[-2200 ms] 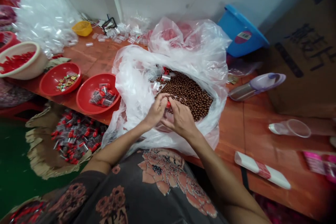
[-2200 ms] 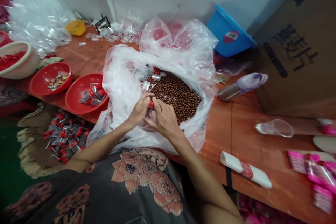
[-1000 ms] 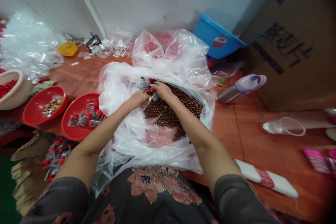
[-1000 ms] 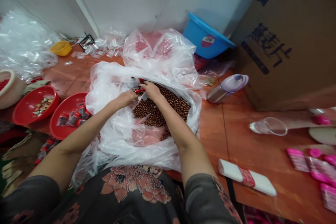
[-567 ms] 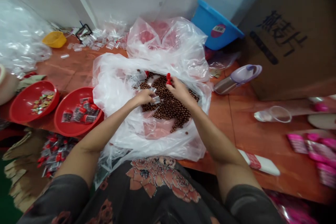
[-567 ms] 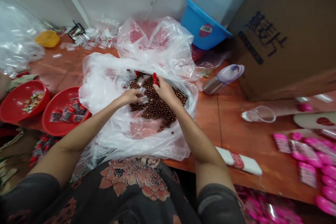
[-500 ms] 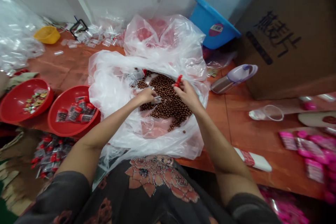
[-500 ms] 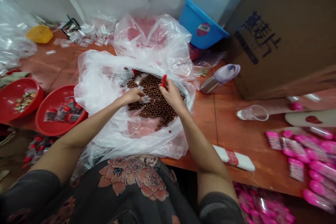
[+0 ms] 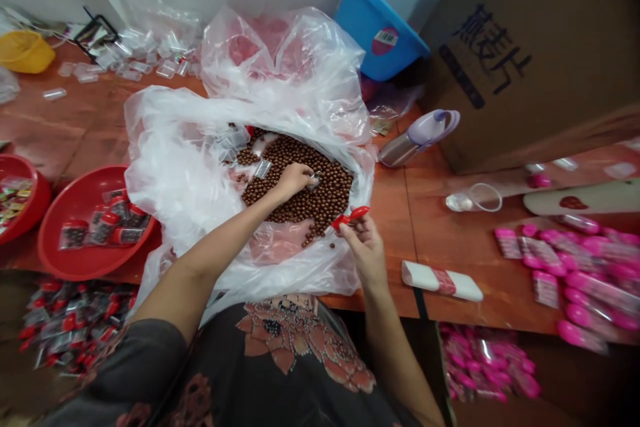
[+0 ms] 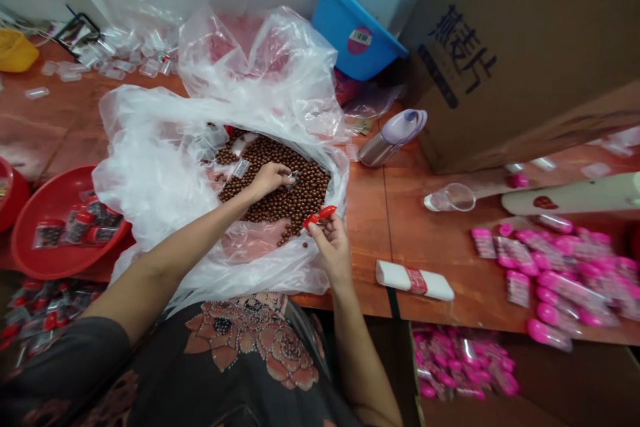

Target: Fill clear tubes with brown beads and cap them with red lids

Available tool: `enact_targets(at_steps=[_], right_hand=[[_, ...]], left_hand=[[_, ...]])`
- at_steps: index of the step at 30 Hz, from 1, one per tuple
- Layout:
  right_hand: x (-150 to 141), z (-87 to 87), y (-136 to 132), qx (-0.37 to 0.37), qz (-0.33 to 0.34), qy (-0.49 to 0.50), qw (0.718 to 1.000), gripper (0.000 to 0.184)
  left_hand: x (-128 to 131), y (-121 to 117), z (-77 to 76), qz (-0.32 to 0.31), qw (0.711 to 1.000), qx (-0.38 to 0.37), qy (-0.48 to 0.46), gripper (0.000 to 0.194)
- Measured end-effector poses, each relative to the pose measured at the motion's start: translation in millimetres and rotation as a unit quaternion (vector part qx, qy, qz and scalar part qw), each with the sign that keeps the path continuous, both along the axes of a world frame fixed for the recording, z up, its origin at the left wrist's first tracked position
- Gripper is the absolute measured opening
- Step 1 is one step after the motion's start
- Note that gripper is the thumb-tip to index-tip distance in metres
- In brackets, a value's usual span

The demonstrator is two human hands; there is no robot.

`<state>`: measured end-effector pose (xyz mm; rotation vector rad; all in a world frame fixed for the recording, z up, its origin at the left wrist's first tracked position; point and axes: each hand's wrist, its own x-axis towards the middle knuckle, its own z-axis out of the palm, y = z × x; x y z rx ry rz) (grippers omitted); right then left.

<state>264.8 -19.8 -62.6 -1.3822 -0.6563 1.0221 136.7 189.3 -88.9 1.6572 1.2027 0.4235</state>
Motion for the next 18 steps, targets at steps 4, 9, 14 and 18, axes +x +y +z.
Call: enact_targets(at_steps=[4, 9, 14, 18], right_hand=[[0.7, 4.2, 7.6, -0.009, 0.02, 0.007, 1.0, 0.033], [-0.8, 10.1, 16.6, 0.016, 0.009, 0.005, 1.0, 0.025], [-5.2, 3.5, 22.3, 0.033, 0.001, 0.01, 0.999, 0.027], [-5.4, 1.0, 23.2, 0.039, -0.002, -0.016, 0.999, 0.027]], left_hand=[[9.9, -4.4, -2.6, 0.038, 0.993, -0.058, -0.095, 0.017], [11.2, -9.0, -0.8, 0.06, 0.973, -0.113, -0.191, 0.021], [3.4, -14.7, 0.0, 0.065, 0.963, -0.116, -0.234, 0.022], [-15.7, -17.8, 13.7, 0.042, 0.969, -0.15, -0.193, 0.019]])
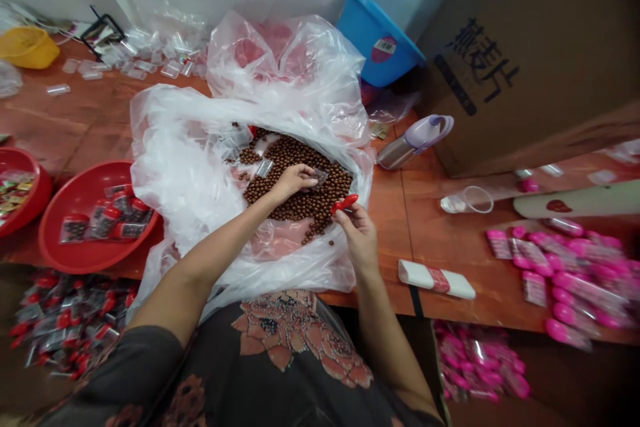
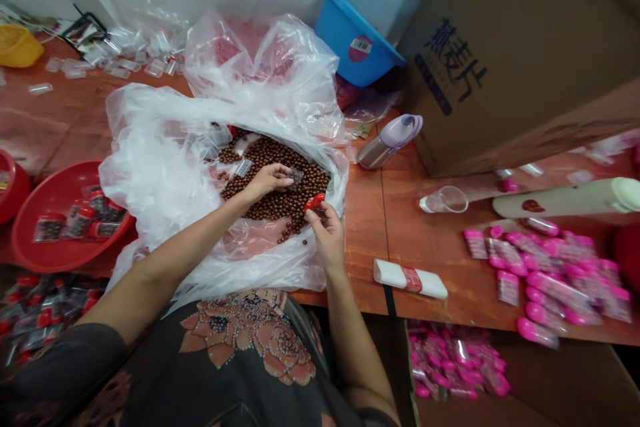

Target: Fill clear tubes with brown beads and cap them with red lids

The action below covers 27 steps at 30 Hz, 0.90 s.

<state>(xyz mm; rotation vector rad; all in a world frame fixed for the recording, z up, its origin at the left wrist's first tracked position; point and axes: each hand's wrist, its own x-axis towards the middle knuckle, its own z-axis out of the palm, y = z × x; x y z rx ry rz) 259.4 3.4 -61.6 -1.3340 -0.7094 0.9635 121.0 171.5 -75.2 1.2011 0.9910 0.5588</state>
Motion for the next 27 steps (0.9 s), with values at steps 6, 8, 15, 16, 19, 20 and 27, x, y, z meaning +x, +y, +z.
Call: enact_targets(at_steps=[6, 8, 15, 16, 19, 20, 27], right_hand=[[-0.4, 5.0, -4.3, -0.008, -0.007, -0.019, 1.0, 0.027], [-1.2, 4.4, -6.3, -0.017, -0.012, -0.015, 1.0, 0.029], [3.6, -3.3, -15.1, -0.017, -0.03, -0.012, 0.999, 0.032], [5.0, -4.0, -15.7, -0.016, -0.035, -0.015, 0.999, 0.033], [7.8, -4.7, -14.5, -0.008, -0.05, -0.019, 0.999, 0.035], [8.2, -4.3, -13.3, -0.004, -0.053, -0.019, 0.998, 0.036], [2.7, 9.6, -1.7, 0.028, -0.044, -0.018, 0.998, 0.034]], left_hand=[[-12.1, -0.3, 22.6, -0.138, 0.963, 0.049, 0.227, 0.02], [-0.4, -1.0, 23.8, -0.148, 0.947, 0.071, 0.275, 0.021], [33.6, -2.8, 5.8, -0.1, 0.982, 0.056, 0.152, 0.019], [33.8, -3.3, 2.9, -0.087, 0.99, 0.035, 0.109, 0.018], [29.2, -6.1, -0.3, -0.051, 0.998, -0.022, 0.015, 0.019], [26.3, -7.4, 0.8, -0.042, 0.999, -0.034, -0.003, 0.022], [-11.0, -27.0, 33.3, -0.028, 0.992, -0.074, -0.103, 0.037]])
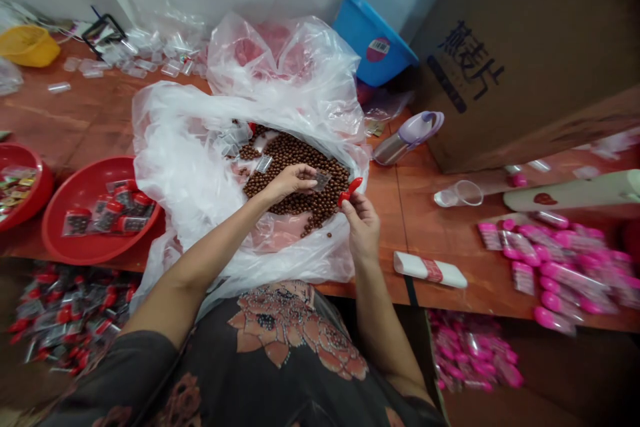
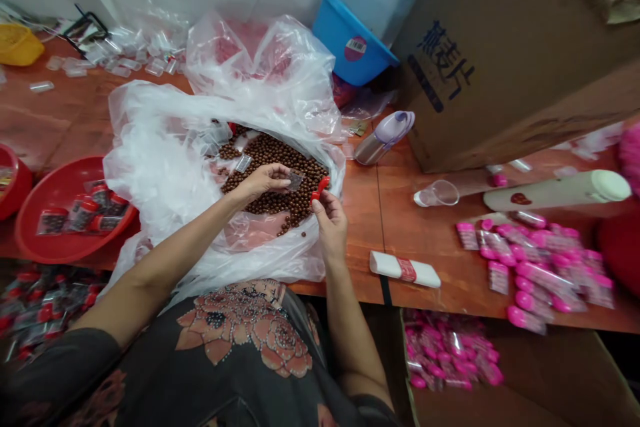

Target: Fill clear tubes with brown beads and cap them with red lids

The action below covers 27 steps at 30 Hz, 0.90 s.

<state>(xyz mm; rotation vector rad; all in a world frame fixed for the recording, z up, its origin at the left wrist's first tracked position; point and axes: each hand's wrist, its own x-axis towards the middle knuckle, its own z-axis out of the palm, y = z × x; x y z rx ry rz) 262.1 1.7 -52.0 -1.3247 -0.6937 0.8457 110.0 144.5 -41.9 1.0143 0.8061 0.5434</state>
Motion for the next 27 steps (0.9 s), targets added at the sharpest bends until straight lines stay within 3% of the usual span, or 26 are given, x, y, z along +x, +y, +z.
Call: enact_targets(at_steps=[4, 7, 13, 18, 24, 27], right_hand=[[-7.8, 17.1, 7.0, 0.017, 0.019, -0.007, 1.0, 0.032], [-16.6, 30.5, 14.0, 0.028, 0.053, -0.025, 0.998, 0.03], [-38.6, 43.2, 18.4, 0.027, 0.141, -0.076, 0.987, 0.024], [-49.8, 44.3, 8.4, 0.064, 0.124, -0.166, 0.976, 0.02], [-53.8, 41.0, -1.2, 0.081, 0.121, -0.302, 0.942, 0.022], [-54.5, 32.9, 0.4, 0.109, 0.162, -0.38, 0.904, 0.046]], left_hand=[[-30.1, -23.2, 22.8, -0.021, 0.999, 0.008, -0.033, 0.045], [-49.2, -42.5, 32.6, -0.024, 0.998, 0.055, -0.012, 0.044], [-69.6, -68.7, 39.8, 0.004, 0.98, 0.195, 0.046, 0.033], [-74.2, -79.4, 44.3, 0.038, 0.948, 0.294, 0.119, 0.024], [-72.1, -89.2, 38.3, 0.069, 0.956, 0.27, 0.091, 0.024], [-70.7, -93.4, 34.6, 0.106, 0.971, 0.209, 0.05, 0.029]])
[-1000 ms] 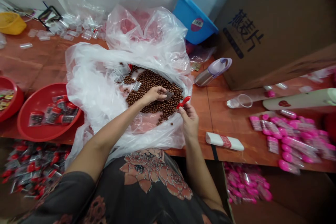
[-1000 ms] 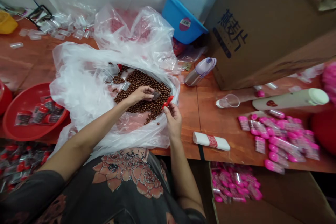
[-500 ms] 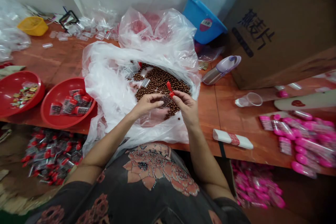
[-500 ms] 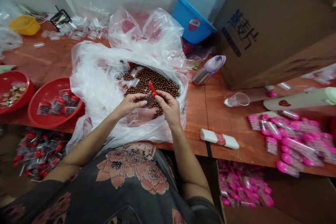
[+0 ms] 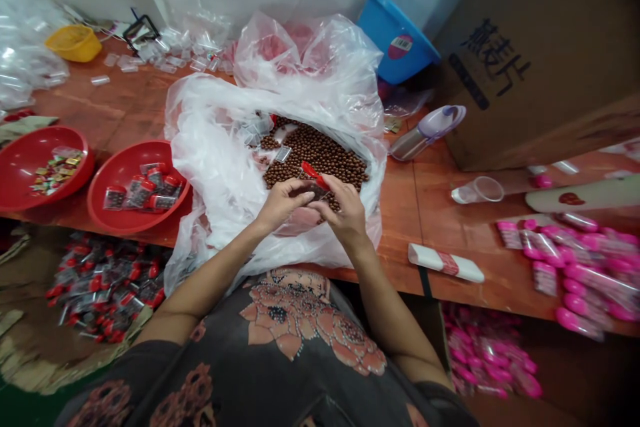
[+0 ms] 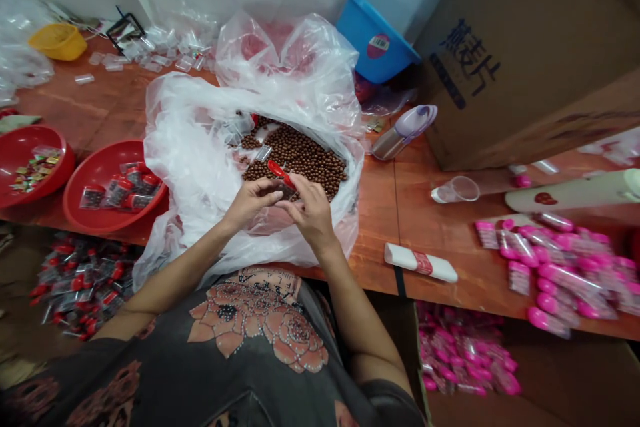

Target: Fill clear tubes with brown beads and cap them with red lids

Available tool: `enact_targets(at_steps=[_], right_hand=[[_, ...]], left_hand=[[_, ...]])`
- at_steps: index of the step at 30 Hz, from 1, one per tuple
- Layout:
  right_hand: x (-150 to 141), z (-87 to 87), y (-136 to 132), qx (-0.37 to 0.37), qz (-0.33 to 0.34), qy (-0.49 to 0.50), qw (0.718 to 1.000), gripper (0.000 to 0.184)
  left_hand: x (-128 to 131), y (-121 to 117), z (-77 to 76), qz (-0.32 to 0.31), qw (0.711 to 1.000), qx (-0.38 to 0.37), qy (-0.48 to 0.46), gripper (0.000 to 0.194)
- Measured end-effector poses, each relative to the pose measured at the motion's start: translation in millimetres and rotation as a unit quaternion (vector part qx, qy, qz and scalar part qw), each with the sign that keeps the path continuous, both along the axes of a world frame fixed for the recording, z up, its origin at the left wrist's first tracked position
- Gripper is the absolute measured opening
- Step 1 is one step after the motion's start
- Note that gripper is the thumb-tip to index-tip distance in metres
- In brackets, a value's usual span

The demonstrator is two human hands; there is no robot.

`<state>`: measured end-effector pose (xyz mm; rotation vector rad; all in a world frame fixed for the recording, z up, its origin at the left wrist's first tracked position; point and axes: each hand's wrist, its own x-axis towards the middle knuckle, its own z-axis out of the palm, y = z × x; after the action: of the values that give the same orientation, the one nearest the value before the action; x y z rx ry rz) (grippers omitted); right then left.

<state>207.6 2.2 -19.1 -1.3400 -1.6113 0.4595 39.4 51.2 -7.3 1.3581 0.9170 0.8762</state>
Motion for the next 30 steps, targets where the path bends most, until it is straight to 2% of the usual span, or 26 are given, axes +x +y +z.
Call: enact_targets(at_steps=[2, 3, 9, 13, 16, 19, 25, 28, 30], right_hand=[[-0.7, -6.5, 2.0, 0.02, 0.028, -0.04, 0.999, 0.068], [-1.3, -9.4, 2.8, 0.027, 0.035, -0.053, 0.998, 0.074], [-11.1, -17.7, -0.7, 0.034, 0.066, -0.095, 0.993, 0.071], [-19.4, -20.6, -6.1, 0.053, 0.061, -0.135, 0.988, 0.068], [-20.4, -22.4, -7.8, 0.075, 0.04, -0.127, 0.988, 0.077], [-17.9, -19.9, -5.9, 0.07, 0.051, -0.137, 0.987, 0.088], [-14.9, -6.4, 3.0, 0.023, 0.097, -0.21, 0.973, 0.072], [-15.2, -4.9, 7.3, 0.041, 0.121, -0.23, 0.965, 0.065], [-18.0, -5.1, 10.1, 0.06, 0.132, -0.247, 0.958, 0.063]], left_hand=[[0.3, -2.6, -0.5, 0.006, 0.997, -0.057, -0.044, 0.038], [0.3, -3.7, -0.1, 0.006, 0.994, -0.093, -0.066, 0.042], [1.3, -6.3, 2.6, 0.004, 0.944, -0.302, -0.136, 0.064], [3.7, -7.9, 1.7, 0.005, 0.921, -0.356, -0.157, 0.048], [4.9, -9.7, 1.7, 0.021, 0.914, -0.375, -0.155, 0.04], [6.5, -11.8, 1.1, 0.027, 0.92, -0.365, -0.143, 0.038], [12.0, -19.9, -3.5, 0.058, 0.947, -0.295, -0.113, 0.032], [14.6, -25.9, -5.8, 0.067, 0.958, -0.252, -0.12, 0.03], [14.3, -28.0, -5.0, 0.067, 0.959, -0.249, -0.116, 0.034]])
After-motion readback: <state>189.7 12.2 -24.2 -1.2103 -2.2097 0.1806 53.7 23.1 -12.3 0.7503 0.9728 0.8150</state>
